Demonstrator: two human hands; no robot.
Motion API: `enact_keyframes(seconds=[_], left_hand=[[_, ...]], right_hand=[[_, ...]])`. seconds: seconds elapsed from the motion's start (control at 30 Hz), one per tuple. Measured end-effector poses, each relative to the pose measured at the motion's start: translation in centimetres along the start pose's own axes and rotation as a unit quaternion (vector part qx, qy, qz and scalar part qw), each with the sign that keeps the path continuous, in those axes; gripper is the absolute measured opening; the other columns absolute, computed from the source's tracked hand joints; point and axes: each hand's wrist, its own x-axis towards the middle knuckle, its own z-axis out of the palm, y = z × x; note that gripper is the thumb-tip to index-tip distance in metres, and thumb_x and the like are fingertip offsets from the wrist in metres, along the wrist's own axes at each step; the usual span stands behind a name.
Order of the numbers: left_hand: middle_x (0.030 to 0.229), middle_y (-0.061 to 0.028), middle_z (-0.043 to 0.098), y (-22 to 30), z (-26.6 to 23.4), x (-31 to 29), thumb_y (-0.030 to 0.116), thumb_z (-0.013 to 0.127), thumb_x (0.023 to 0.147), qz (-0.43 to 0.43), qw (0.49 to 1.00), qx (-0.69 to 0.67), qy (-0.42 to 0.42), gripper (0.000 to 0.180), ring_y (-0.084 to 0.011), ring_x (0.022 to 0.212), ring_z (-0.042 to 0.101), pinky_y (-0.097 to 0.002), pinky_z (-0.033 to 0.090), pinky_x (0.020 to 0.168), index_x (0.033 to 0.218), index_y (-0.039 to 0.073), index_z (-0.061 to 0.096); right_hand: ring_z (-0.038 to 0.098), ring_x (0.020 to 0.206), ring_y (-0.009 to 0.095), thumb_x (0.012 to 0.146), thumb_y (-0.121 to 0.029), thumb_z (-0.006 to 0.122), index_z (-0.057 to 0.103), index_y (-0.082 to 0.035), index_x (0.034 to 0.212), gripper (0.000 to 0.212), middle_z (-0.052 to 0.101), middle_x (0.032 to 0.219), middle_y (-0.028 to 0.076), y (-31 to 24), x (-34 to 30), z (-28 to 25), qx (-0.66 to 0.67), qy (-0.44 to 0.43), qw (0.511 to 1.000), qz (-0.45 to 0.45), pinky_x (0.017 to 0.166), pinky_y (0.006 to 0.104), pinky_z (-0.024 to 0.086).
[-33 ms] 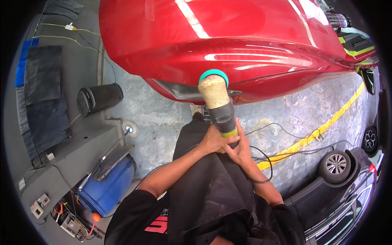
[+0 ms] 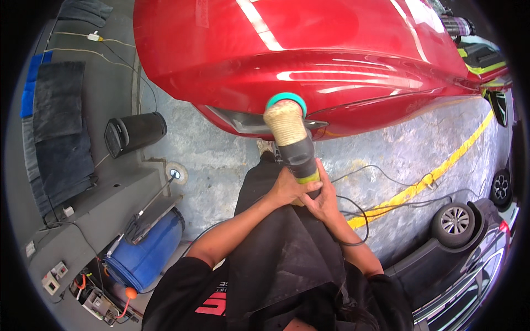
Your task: The person uses a rotary polisher with a foam pad to buff the hood of a red car. They move the tool in overlapping passes across the hood surface, maintaining steady pressure and coverage throughout the clip.
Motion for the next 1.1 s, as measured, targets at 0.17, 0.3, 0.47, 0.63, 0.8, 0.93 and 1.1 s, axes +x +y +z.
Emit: enact_keyframes(seconds=[0.17,0.3,0.47,0.63,0.8,0.93,1.1], left_hand=[[0.111,-0.0052,0.067,0.3,-1.8,0.3,0.032,0.088,0.081,-0.008,1.000,-0.002,0.026,0.055,-0.0170,0.103,0.064,-0.0352,0.052,0.091,0.121,0.002,0.066],[0.109,-0.0056,0.069,0.9,-2.7,0.4,0.028,0.090,0.081,-0.014,1.000,0.003,0.017,0.051,-0.0162,0.101,0.066,-0.0355,0.053,0.090,0.119,0.002,0.067],[0.110,-0.0054,0.070,0.6,-2.7,0.6,0.028,0.090,0.081,-0.025,1.000,-0.003,-0.004,0.050,-0.0157,0.102,0.066,-0.0354,0.053,0.091,0.118,0.003,0.068],[0.110,-0.0055,0.070,1.0,-1.3,1.2,0.027,0.091,0.081,0.002,1.000,0.016,-0.024,0.051,-0.0162,0.102,0.066,-0.0354,0.053,0.092,0.119,0.003,0.067],[0.110,-0.0061,0.070,1.6,-3.0,1.1,0.027,0.091,0.081,0.007,1.000,0.011,-0.005,0.052,-0.0167,0.103,0.066,-0.0359,0.054,0.093,0.121,0.003,0.067],[0.109,-0.0062,0.071,2.6,-3.9,0.8,0.029,0.089,0.081,-0.008,1.000,0.018,0.008,0.050,-0.0171,0.102,0.066,-0.0363,0.053,0.092,0.118,0.003,0.068],[0.107,-0.0063,0.070,2.3,-5.1,0.6,0.030,0.089,0.080,-0.014,1.000,0.015,0.012,0.051,-0.0175,0.100,0.066,-0.0369,0.053,0.090,0.117,0.003,0.068]], right_hand=[[0.066,0.126,0.041,0.077,-0.022,0.090,0.033,-0.011,0.167,0.106,0.063,0.142,0.021,-0.9,2.2,0.9,-0.037,-0.009,0.999,-0.033,0.101,0.0449,0.057],[0.070,0.107,0.041,0.077,-0.024,0.090,0.034,-0.010,0.166,0.106,0.066,0.121,0.019,-1.2,2.6,1.4,-0.031,-0.006,0.999,-0.035,0.090,0.0470,0.058],[0.067,0.123,0.042,0.078,-0.022,0.088,0.035,-0.008,0.165,0.103,0.064,0.139,0.023,-0.9,2.1,1.6,-0.028,0.009,0.999,-0.013,0.100,0.0452,0.057],[0.063,0.137,0.033,0.080,-0.013,0.082,0.034,0.001,0.164,0.097,0.062,0.148,0.025,0.0,1.1,1.1,0.018,0.021,0.999,0.024,0.113,0.0434,0.049],[0.062,0.135,0.040,0.078,-0.016,0.088,0.037,-0.006,0.164,0.101,0.060,0.150,0.024,-1.4,2.6,1.9,-0.012,0.012,1.000,-0.002,0.110,0.0433,0.053],[0.068,0.123,0.040,0.077,-0.020,0.089,0.037,-0.011,0.165,0.102,0.065,0.139,0.021,-2.3,3.5,2.6,-0.025,0.012,0.999,-0.022,0.100,0.0440,0.058],[0.065,0.128,0.041,0.077,-0.017,0.087,0.037,-0.007,0.165,0.101,0.063,0.143,0.024,-2.8,4.0,2.9,-0.014,-0.016,1.000,-0.001,0.105,0.0445,0.054]])
